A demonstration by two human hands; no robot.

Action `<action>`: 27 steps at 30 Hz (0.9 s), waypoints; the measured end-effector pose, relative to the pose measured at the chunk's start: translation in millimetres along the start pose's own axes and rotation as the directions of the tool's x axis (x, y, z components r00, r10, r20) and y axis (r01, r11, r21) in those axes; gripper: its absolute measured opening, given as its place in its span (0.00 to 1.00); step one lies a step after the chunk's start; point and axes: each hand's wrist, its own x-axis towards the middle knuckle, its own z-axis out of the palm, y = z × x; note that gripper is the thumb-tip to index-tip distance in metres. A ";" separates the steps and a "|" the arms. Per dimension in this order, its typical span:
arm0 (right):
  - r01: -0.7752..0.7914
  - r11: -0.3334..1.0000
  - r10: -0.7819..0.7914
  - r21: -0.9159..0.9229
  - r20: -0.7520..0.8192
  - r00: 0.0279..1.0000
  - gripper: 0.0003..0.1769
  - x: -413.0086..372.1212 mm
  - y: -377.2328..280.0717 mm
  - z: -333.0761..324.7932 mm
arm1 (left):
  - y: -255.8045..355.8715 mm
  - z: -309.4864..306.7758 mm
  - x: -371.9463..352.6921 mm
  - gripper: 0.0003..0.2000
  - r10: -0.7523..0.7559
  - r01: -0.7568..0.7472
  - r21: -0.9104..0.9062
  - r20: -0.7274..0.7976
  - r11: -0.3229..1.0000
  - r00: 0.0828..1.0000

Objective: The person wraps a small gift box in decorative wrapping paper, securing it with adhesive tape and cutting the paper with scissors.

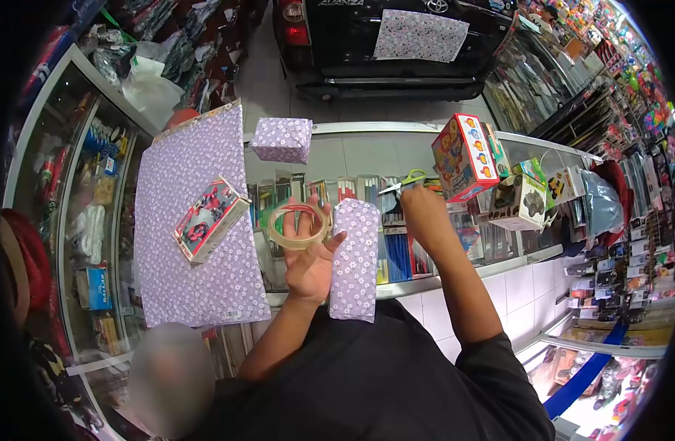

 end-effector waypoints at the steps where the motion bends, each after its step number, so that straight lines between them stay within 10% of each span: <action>1: 0.018 1.000 -0.018 -0.011 0.029 0.999 0.05 -0.3 2.0 -1.8 | -1.4 -3.1 -0.5 0.43 0.000 0.000 -0.007 -0.011 1.000 1.000; 9: -0.007 0.995 0.008 -0.103 0.009 1.000 0.11 3.0 -8.4 -20.8 | -3.5 -3.1 0.6 0.46 -0.036 0.036 0.002 -0.019 0.999 0.999; 11: 0.059 0.944 -0.013 0.324 -0.142 0.990 0.23 7.4 -29.0 -28.6 | -2.7 -2.8 1.4 0.46 -0.052 0.052 0.029 -0.009 0.998 0.999; 13: 0.010 0.912 -0.020 0.411 0.021 1.000 0.31 11.3 -42.7 -29.7 | -2.6 -4.1 1.4 0.47 -0.057 0.058 0.019 -0.026 0.998 0.998; 27: 0.073 0.827 0.082 0.558 -0.248 0.965 0.05 5.1 -52.9 13.8 | -1.7 1.2 2.9 0.47 -0.082 0.082 0.002 -0.041 0.997 0.996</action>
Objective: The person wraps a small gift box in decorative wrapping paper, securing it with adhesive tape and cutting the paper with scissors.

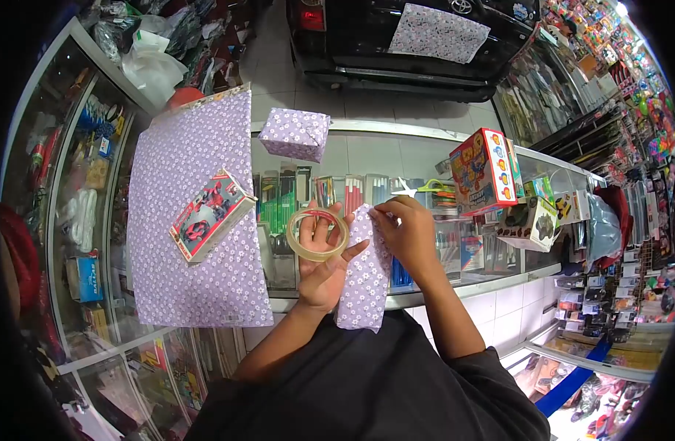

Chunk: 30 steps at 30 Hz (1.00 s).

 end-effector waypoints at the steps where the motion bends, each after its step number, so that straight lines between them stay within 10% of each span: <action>1: 0.018 1.000 -0.019 -0.011 -0.044 0.999 0.05 -2.1 -0.3 1.1 | 0.0 -0.1 0.5 0.47 0.003 -0.003 -0.004 0.009 1.000 1.000; 19: 0.102 0.968 -0.041 -0.228 0.258 0.965 0.29 -30.6 -11.5 -16.7 | -1.0 -1.4 0.6 0.45 0.040 -0.040 -0.008 0.061 0.999 0.997; 26: 0.164 0.969 -0.138 -0.184 0.145 0.980 0.25 -26.8 -11.2 -26.9 | 10.1 6.2 -1.1 0.46 0.018 0.003 -0.116 0.178 0.993 0.984; 30: 0.195 0.978 -0.175 0.070 -0.228 0.958 0.18 -35.9 -38.7 -46.4 | 29.6 37.2 -9.9 0.50 -0.030 0.051 -0.147 0.145 0.988 0.989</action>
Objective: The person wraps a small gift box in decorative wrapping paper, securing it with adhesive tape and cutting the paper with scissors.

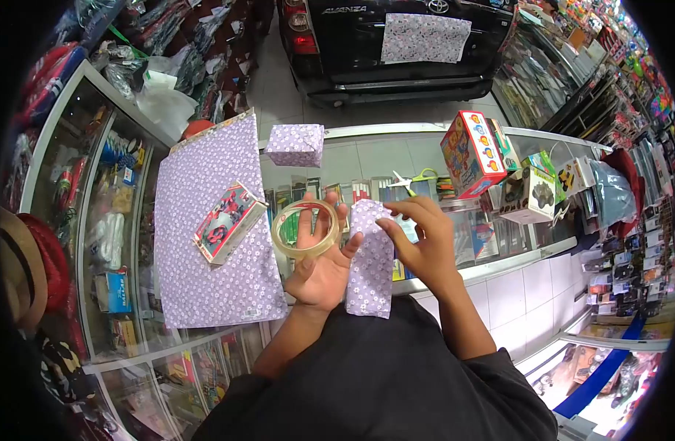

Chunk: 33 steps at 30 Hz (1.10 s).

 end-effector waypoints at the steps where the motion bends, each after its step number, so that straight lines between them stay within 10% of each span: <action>1: -0.002 0.994 0.003 0.107 -0.004 1.000 0.17 -1.0 -14.9 -8.7 | 1.8 4.9 -1.0 0.51 -0.016 0.016 -0.021 0.025 1.000 1.000; 11: -0.001 0.898 -0.023 0.441 0.047 0.999 0.23 -24.8 -68.0 -16.7 | -5.0 24.2 -18.0 0.53 -0.023 0.010 0.136 0.096 0.991 0.995; 33: 0.085 0.971 -0.088 0.223 0.007 0.996 0.10 -75.4 -97.3 -27.7 | -2.1 35.4 -57.1 0.50 -0.192 0.183 0.116 0.070 0.976 0.979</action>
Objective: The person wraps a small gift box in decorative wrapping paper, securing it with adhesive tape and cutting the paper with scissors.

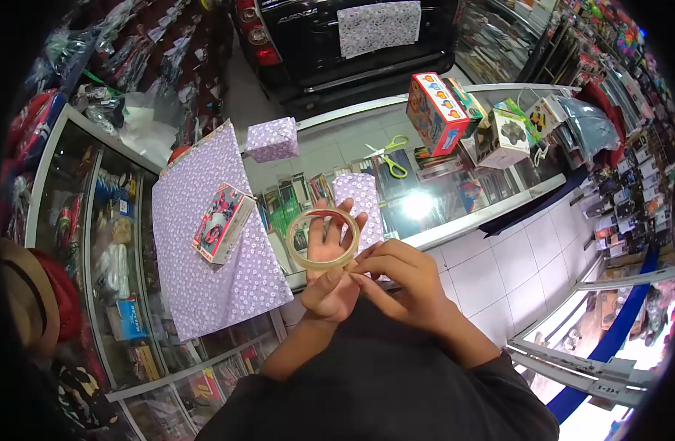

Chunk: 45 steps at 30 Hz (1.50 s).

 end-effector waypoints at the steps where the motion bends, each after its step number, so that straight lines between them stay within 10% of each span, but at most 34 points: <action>1: -0.083 0.994 0.083 0.067 -0.001 0.997 0.09 -3.2 -2.9 -1.6 | 0.4 1.2 -1.8 0.50 -0.050 0.050 -0.008 -0.010 0.999 0.999; 9: -0.319 0.931 0.343 0.179 -0.123 0.931 0.07 -34.3 -13.8 -8.1 | -16.0 5.1 -18.8 0.48 0.027 -0.015 0.192 -0.060 0.981 0.998; 18: -0.168 0.883 0.270 0.438 -0.183 0.945 0.10 -63.1 -8.9 -21.6 | -36.0 -3.9 -39.0 0.29 -0.121 0.139 0.396 -0.071 0.908 0.990; 25: 0.070 0.977 -0.041 0.200 -0.148 0.988 0.11 -65.3 -0.6 -52.4 | -37.4 32.7 -34.0 0.25 -0.249 0.287 0.434 -0.143 0.854 0.958; 28: 0.037 0.973 0.006 0.227 -0.185 0.983 0.10 -64.8 2.1 -65.5 | -57.9 13.4 -25.1 0.37 -0.301 0.172 0.724 0.052 0.668 0.952; 33: -0.061 0.950 0.125 0.305 -0.198 0.972 0.10 -72.4 16.5 -96.1 | -92.3 46.5 -15.7 0.55 -0.075 0.060 0.504 0.010 0.862 0.997; 37: -0.143 0.844 0.316 0.517 -0.264 0.911 0.06 -81.1 33.9 -115.0 | -113.3 54.5 -6.7 0.52 0.117 -0.326 0.727 0.324 0.604 0.939; 39: -0.188 0.819 0.347 0.543 -0.207 0.915 0.04 -84.3 43.4 -127.1 | -119.8 67.8 -6.3 0.48 0.062 -0.440 0.893 0.436 0.097 0.898; 45: -0.364 0.743 0.445 0.562 -0.007 0.896 0.08 -87.6 69.2 -169.7 | -161.5 81.5 -2.6 0.37 0.163 -0.331 0.943 0.321 0.040 0.933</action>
